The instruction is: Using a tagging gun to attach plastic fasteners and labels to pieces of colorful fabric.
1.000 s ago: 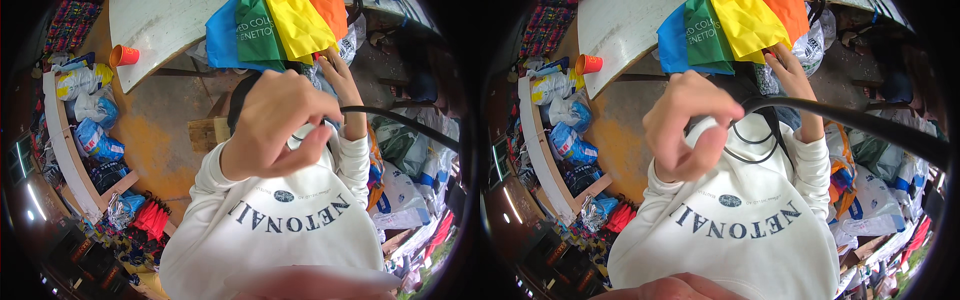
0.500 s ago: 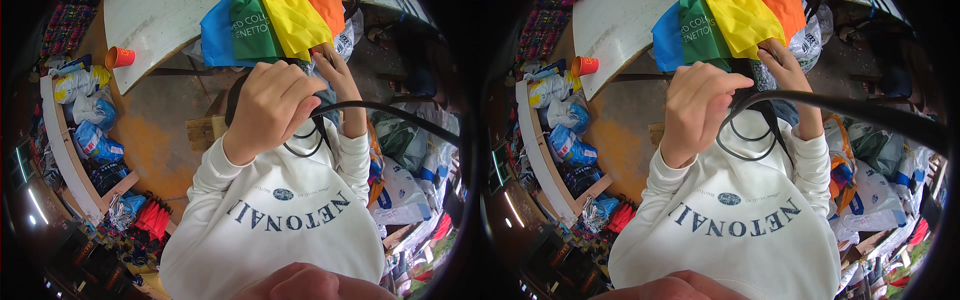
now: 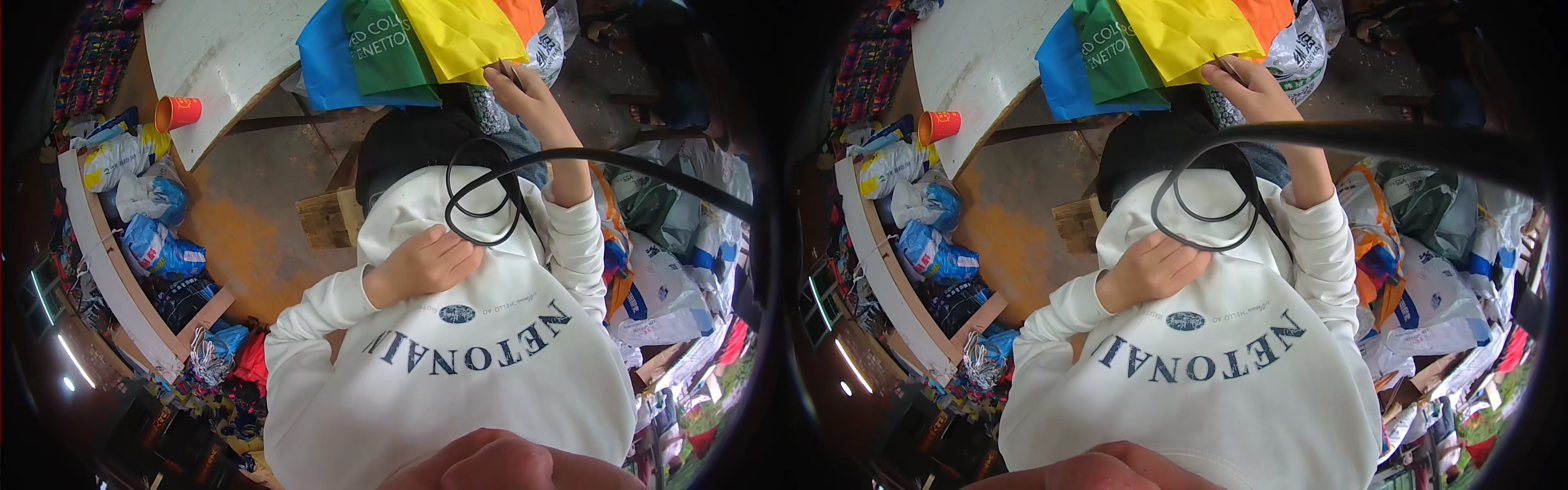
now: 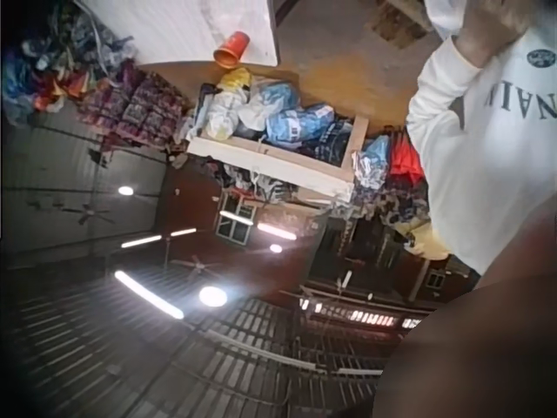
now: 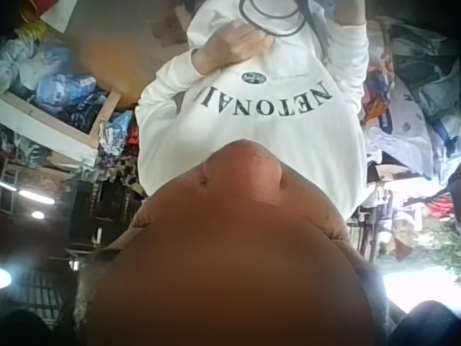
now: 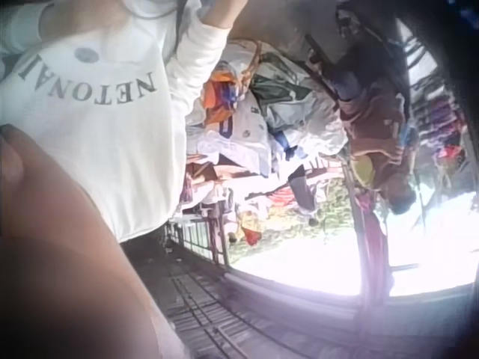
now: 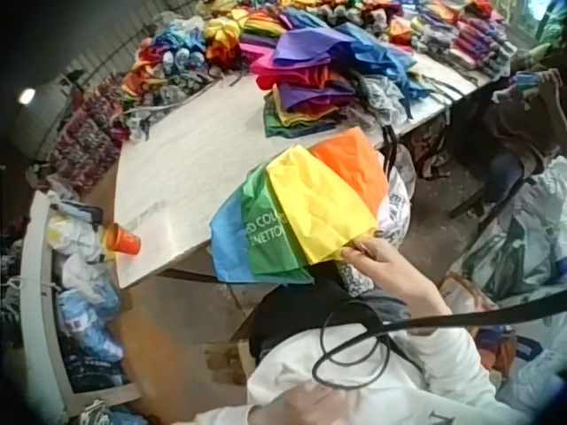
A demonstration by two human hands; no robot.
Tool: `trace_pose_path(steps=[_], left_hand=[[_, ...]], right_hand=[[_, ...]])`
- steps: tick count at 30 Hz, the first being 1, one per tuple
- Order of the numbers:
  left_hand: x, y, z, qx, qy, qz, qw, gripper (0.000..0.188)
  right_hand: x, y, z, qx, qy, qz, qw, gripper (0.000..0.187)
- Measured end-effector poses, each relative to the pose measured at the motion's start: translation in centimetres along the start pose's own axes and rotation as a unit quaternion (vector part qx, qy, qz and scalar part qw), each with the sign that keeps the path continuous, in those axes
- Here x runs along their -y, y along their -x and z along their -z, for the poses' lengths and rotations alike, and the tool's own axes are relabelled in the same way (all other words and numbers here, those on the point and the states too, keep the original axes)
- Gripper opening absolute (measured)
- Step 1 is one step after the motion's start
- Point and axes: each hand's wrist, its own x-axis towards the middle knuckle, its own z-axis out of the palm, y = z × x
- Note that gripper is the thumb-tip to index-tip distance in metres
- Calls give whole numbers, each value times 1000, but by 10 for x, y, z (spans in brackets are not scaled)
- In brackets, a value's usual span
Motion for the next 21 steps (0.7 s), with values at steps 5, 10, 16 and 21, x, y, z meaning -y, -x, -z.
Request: trace_pose_path(steps=[5, 10, 16, 21], left_hand=[[-31, -33, -16, 89, 4, -44, 995, 5], [-74, -65, -24, 119, -27, -156, 980, 9], [-91, -83, -25, 142, -43, -250, 957, 13], [-70, -58, -3, 52, 19, -242, 969, 15]], right_hand=[[15, 11, -13, -18, -36, 83, 996, 25], [12, 4, -15, 28, -4, 236, 971, 34], [37, 15, -17, 30, -23, 172, 984, 42], [43, 19, -13, -1, -74, 182, 981, 50]])
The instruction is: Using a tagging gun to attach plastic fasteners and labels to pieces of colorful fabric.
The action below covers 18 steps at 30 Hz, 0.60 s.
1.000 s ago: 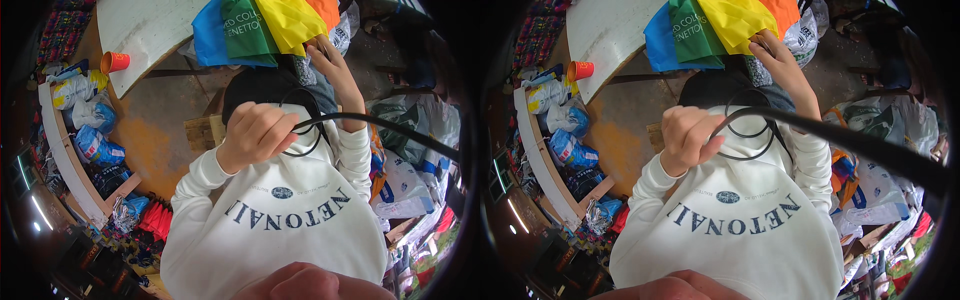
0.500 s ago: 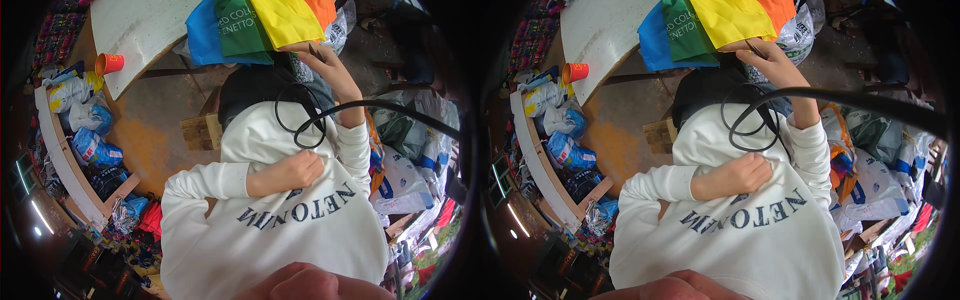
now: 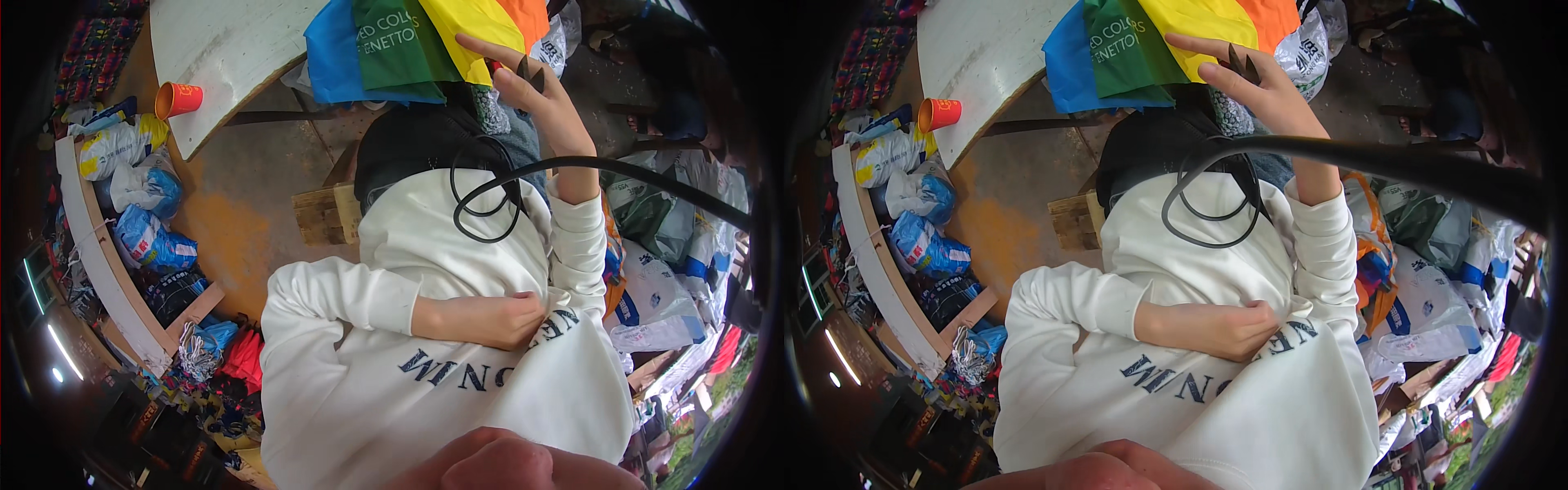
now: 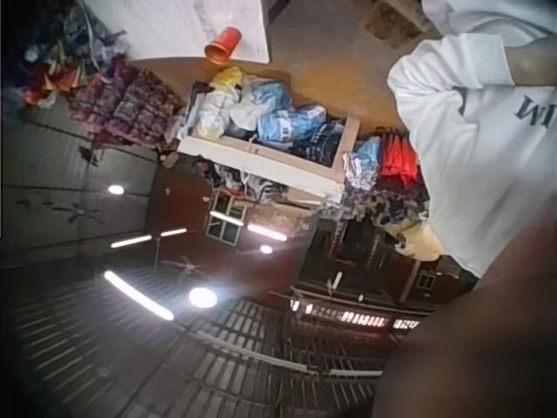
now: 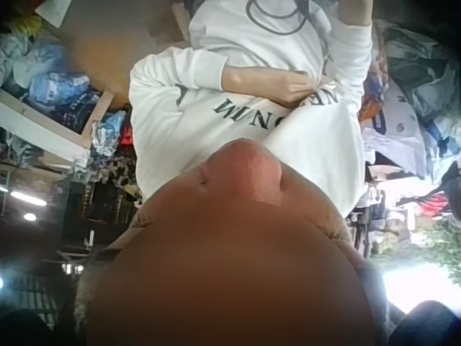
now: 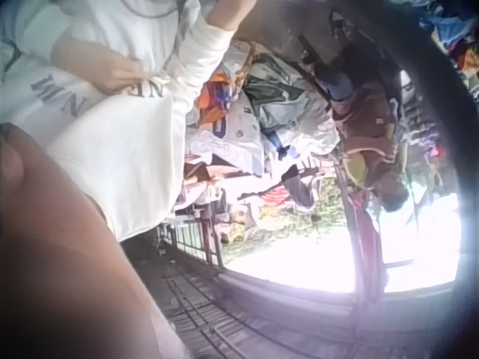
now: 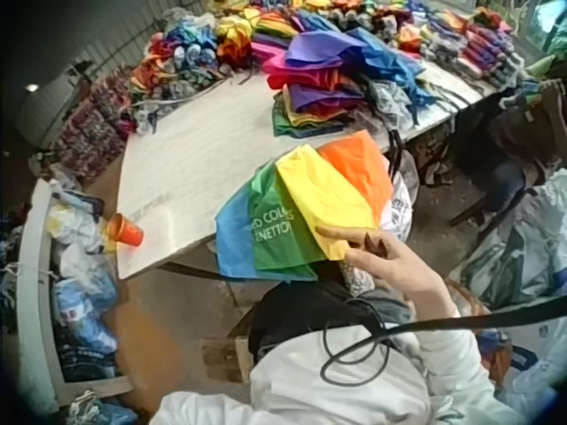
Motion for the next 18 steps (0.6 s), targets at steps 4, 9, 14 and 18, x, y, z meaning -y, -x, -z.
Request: trace_pose_path(steps=[4, 9, 14, 18], left_hand=[[15, 47, 27, 34, 90, -12, 995, 15], [45, 82, 56, -54, 5, 35, 998, 6], [131, 97, 39, -186, 19, 315, 930, 22], [163, 62, -5, -129, 11, 300, 945, 22]], right_hand=[[5, 1, 8, -5, 7, -11, 1000, 54], [14, 1, 4, -33, -1, 34, 999, 53], [34, 4, -3, -27, -17, 39, 999, 53], [43, 3, 2, 8, -13, 25, 1000, 49]])
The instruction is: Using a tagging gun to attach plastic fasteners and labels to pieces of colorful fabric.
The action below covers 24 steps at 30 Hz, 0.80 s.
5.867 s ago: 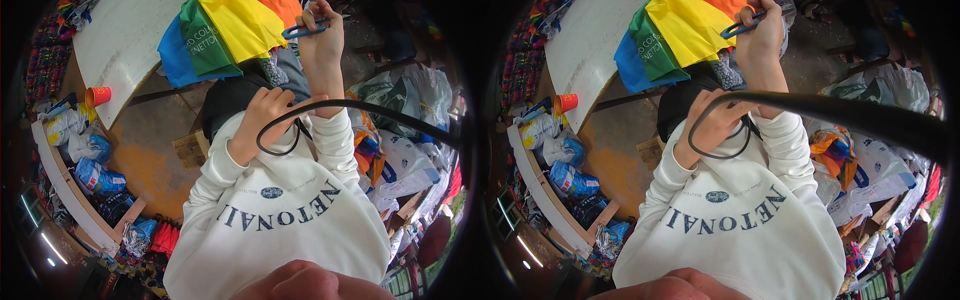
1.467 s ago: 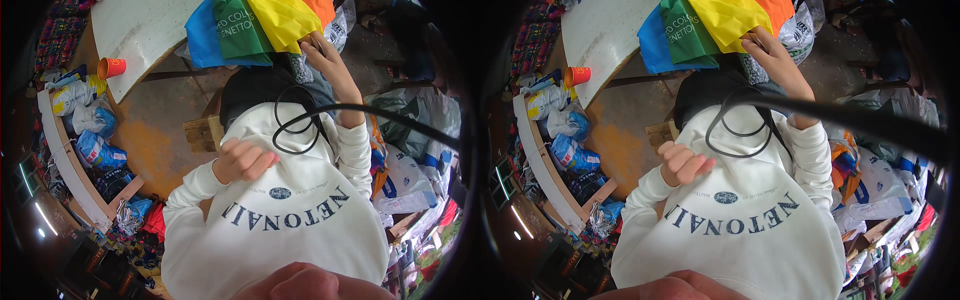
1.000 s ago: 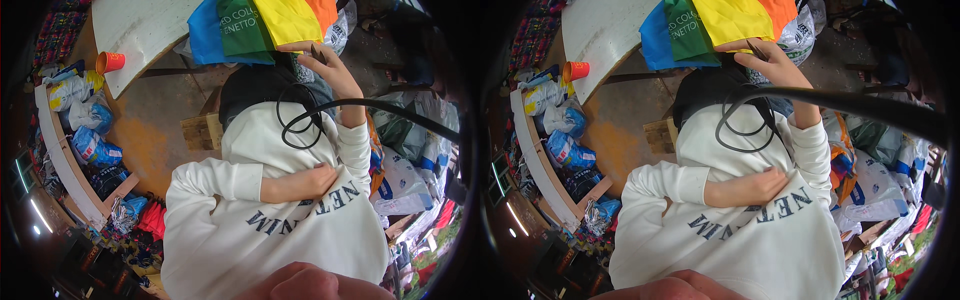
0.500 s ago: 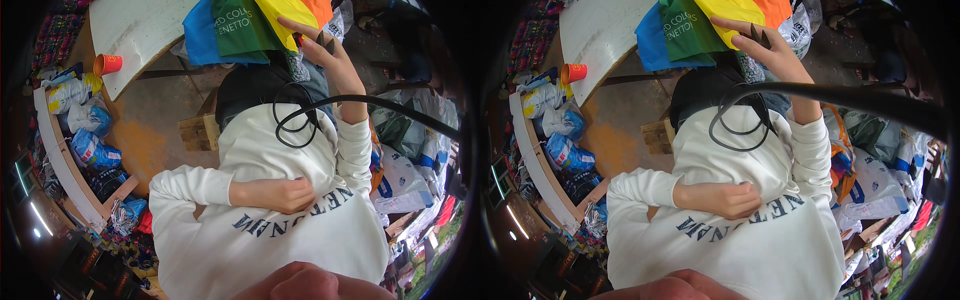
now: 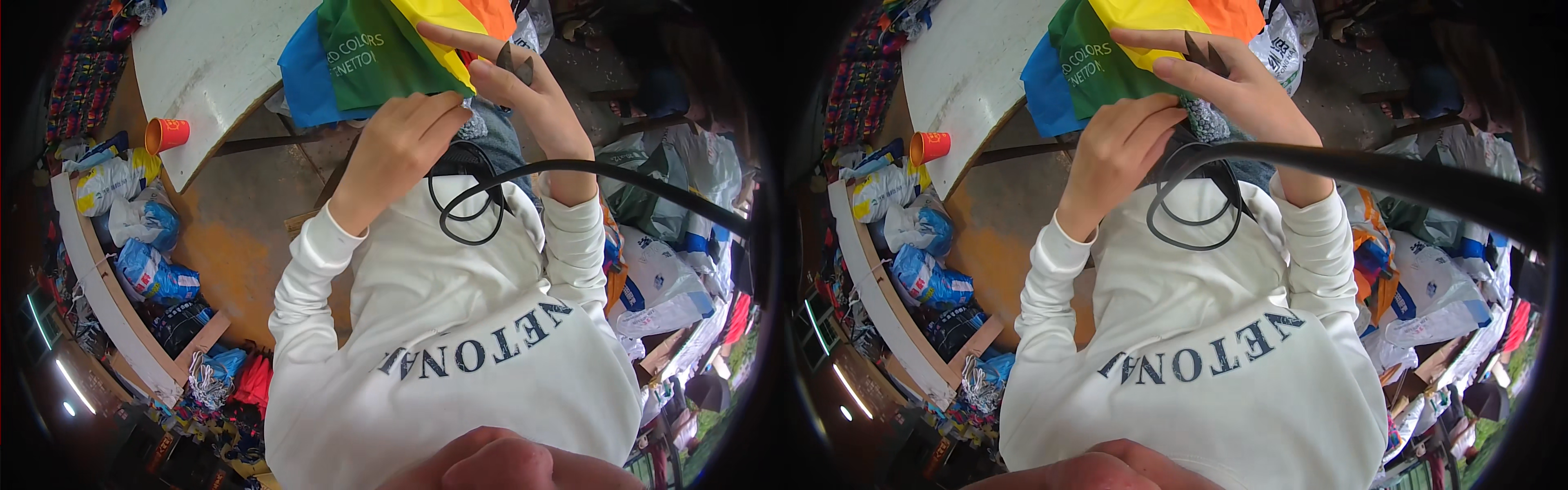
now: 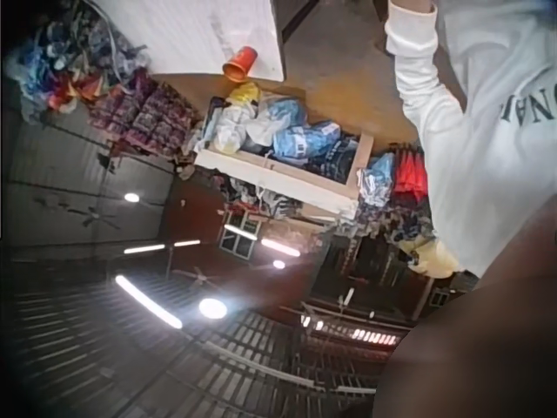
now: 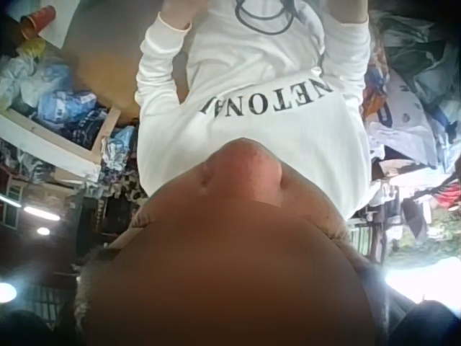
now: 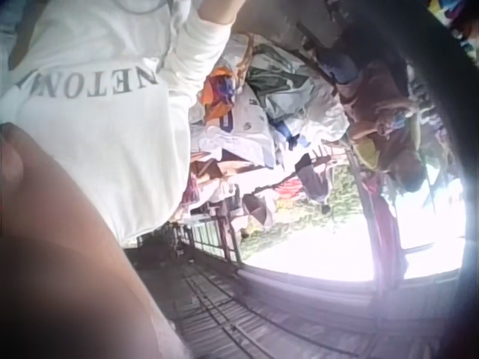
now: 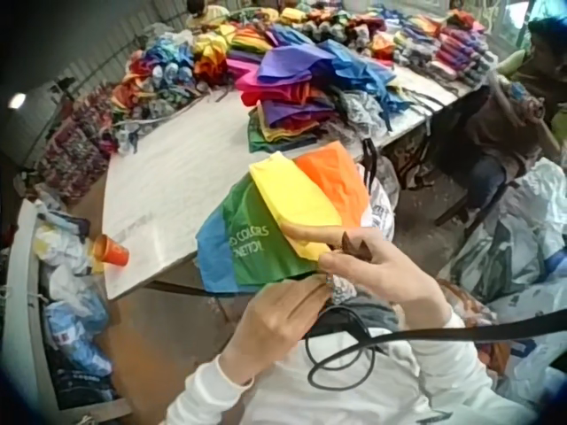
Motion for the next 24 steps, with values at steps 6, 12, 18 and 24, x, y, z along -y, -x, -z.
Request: trace_pose_path(steps=[6, 12, 18, 24], left_hand=[[9, -23, -37, 28, -147, -35, 988, 16], [29, 2, 1, 88, -150, -41, 984, 22], [31, 22, 18, 89, -175, -22, 980, 20], [34, 31, 1, 20, -148, 34, 988, 20]], right_hand=[[-6, -6, -2, -32, 94, 121, 988, 34], [-11, -3, -4, -50, 63, 89, 993, 30], [-9, 1, -4, -10, 125, 5, 992, 29], [-26, 10, -9, 4, 133, 21, 991, 24]])
